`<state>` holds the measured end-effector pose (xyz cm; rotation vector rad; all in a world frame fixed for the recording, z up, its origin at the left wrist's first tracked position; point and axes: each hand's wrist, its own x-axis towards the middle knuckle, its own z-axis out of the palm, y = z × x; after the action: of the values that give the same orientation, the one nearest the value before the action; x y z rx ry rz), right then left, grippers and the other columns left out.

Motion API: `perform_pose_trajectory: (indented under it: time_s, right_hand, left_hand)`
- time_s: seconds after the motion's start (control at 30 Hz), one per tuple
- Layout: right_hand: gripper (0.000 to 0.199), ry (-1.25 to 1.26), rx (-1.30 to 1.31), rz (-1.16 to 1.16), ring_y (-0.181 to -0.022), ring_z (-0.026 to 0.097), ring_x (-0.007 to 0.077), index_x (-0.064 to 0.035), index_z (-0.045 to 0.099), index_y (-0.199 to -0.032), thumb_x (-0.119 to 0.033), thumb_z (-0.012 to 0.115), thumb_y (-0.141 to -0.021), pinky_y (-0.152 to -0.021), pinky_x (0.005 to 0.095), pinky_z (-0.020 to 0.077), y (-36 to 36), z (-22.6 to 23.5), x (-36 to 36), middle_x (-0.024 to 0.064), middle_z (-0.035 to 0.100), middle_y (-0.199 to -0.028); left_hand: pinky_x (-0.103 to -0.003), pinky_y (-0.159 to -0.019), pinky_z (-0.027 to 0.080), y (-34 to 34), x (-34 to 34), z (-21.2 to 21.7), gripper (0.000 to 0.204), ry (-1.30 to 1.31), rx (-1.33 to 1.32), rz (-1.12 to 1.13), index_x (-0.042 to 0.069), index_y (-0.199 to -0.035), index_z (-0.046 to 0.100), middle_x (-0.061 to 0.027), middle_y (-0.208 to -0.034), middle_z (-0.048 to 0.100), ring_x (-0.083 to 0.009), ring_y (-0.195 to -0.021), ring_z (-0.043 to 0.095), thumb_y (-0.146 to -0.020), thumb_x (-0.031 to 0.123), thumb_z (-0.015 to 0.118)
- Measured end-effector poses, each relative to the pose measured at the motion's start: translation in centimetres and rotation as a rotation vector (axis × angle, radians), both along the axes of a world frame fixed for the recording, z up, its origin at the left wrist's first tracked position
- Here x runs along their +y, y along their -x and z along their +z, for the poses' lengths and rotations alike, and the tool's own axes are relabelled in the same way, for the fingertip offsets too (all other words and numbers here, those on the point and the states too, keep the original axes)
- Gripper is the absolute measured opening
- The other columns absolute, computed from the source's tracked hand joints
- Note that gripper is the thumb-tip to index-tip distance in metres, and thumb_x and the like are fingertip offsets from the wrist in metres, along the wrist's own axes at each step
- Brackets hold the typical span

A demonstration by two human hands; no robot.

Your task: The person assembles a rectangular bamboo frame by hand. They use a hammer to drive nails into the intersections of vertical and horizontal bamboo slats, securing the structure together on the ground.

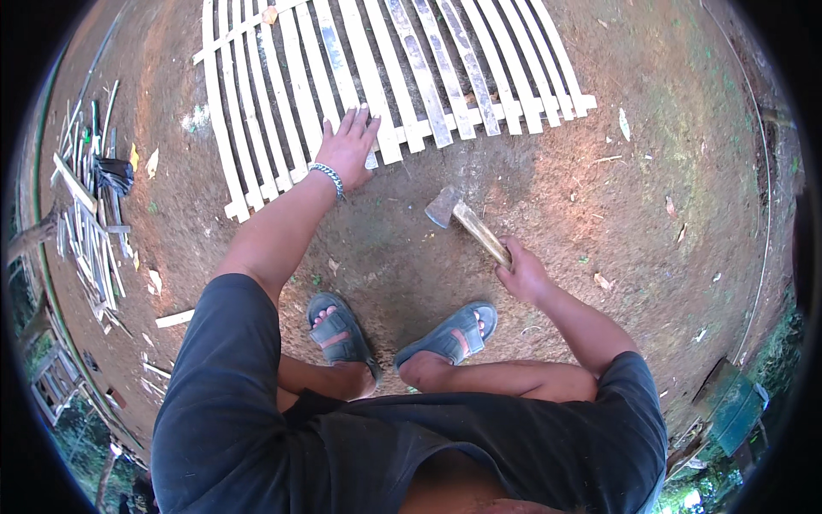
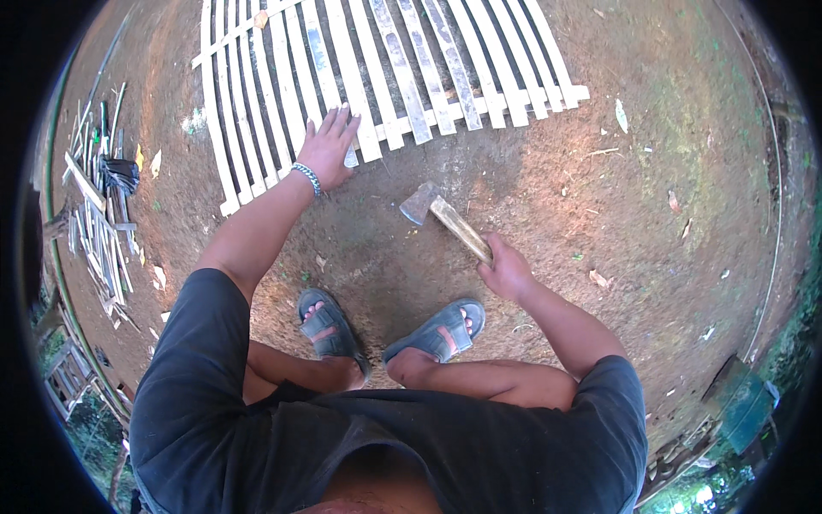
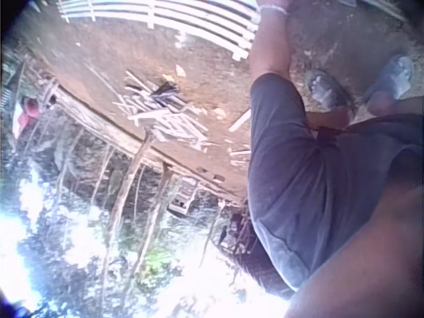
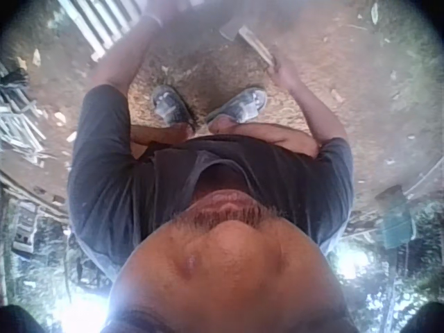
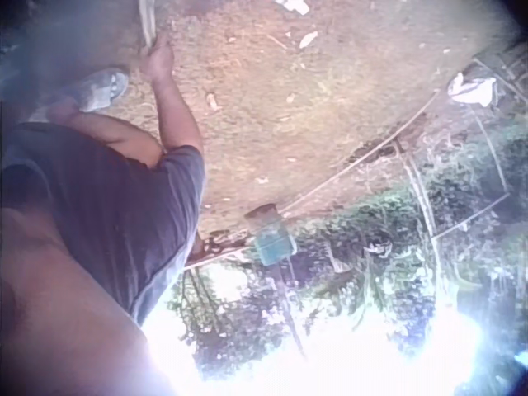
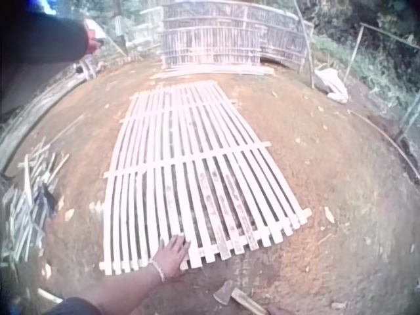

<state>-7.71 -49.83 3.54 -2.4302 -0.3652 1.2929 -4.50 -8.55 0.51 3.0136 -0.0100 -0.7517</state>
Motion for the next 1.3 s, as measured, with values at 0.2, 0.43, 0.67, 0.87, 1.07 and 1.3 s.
perform_pose_trajectory:
  time_s: [0.2, 0.43, 0.67, 0.87, 1.07, 1.3]
  right_hand:
    - [0.055, 0.001, 0.021, 0.014, -0.096, 0.069, 0.0431, -0.0099, 0.044, -0.141, -0.022, 0.067, -0.092, -0.088, 0.0511, 0.0535, 0.9, 0.2, 0.6, 0.0244, 0.069, -0.102]
    - [0.053, 0.006, 0.047, 0.018, -0.097, 0.069, 0.0423, -0.0103, 0.044, -0.142, -0.023, 0.065, -0.095, -0.089, 0.0509, 0.0535, 0.8, 0.6, 1.3, 0.0246, 0.068, -0.106]
    - [0.049, -0.055, -0.068, 0.125, -0.101, 0.068, 0.0435, -0.0090, 0.043, -0.145, -0.027, 0.058, -0.102, -0.093, 0.0520, 0.0534, -1.2, 1.8, 3.0, 0.0254, 0.066, -0.115]
    - [0.046, -0.112, -0.279, 0.223, -0.106, 0.067, 0.0458, -0.0094, 0.042, -0.148, -0.028, 0.051, -0.106, -0.095, 0.0526, 0.0540, -4.3, 1.6, 5.6, 0.0268, 0.063, -0.127]
    - [0.046, -0.210, -0.346, 0.146, -0.102, 0.068, 0.0464, -0.0102, 0.042, -0.149, -0.024, 0.052, -0.106, -0.090, 0.0537, 0.0555, -4.7, 1.4, 8.7, 0.0270, 0.065, -0.124]
    - [0.046, -0.116, -0.338, 0.021, -0.096, 0.070, 0.0488, -0.0116, 0.041, -0.149, -0.023, 0.053, -0.106, -0.084, 0.0559, 0.0561, -2.8, -0.6, 10.5, 0.0283, 0.068, -0.115]
  left_hand:
    - [-0.064, -0.125, 0.024, -0.1, 0.1, 0.0, 0.106, -0.007, -0.005, -0.014, 0.014, -0.164, 0.022, -0.0148, -0.172, 0.018, -0.0326, -0.160, 0.018, -0.079, 0.026, 0.084]
    - [-0.063, -0.126, 0.023, -0.2, 0.6, -0.7, 0.109, -0.009, 0.009, -0.019, 0.015, -0.165, 0.021, -0.0126, -0.173, 0.016, -0.0303, -0.160, 0.016, -0.078, 0.029, 0.086]
    - [-0.059, -0.129, 0.012, -2.1, 1.4, 0.9, 0.093, 0.076, -0.067, -0.036, 0.015, -0.165, 0.022, -0.0092, -0.175, 0.012, -0.0260, -0.161, 0.012, -0.094, 0.053, 0.066]
    - [-0.056, -0.130, 0.006, -9.2, 2.7, -2.3, 0.068, 0.094, -0.150, -0.194, 0.016, -0.167, 0.017, -0.0030, -0.176, 0.012, -0.0233, -0.162, 0.010, -0.108, 0.040, 0.041]
    - [-0.055, -0.131, 0.005, -9.7, 2.0, -3.9, 0.067, 0.064, -0.118, -0.160, 0.021, -0.168, 0.013, 0.0009, -0.176, 0.009, -0.0217, -0.162, 0.008, -0.109, 0.042, 0.037]
    - [-0.054, -0.131, 0.005, -9.5, 2.4, -4.5, 0.067, 0.074, -0.144, -0.164, 0.023, -0.167, 0.016, 0.0013, -0.176, 0.011, -0.0212, -0.162, 0.009, -0.108, 0.046, 0.039]
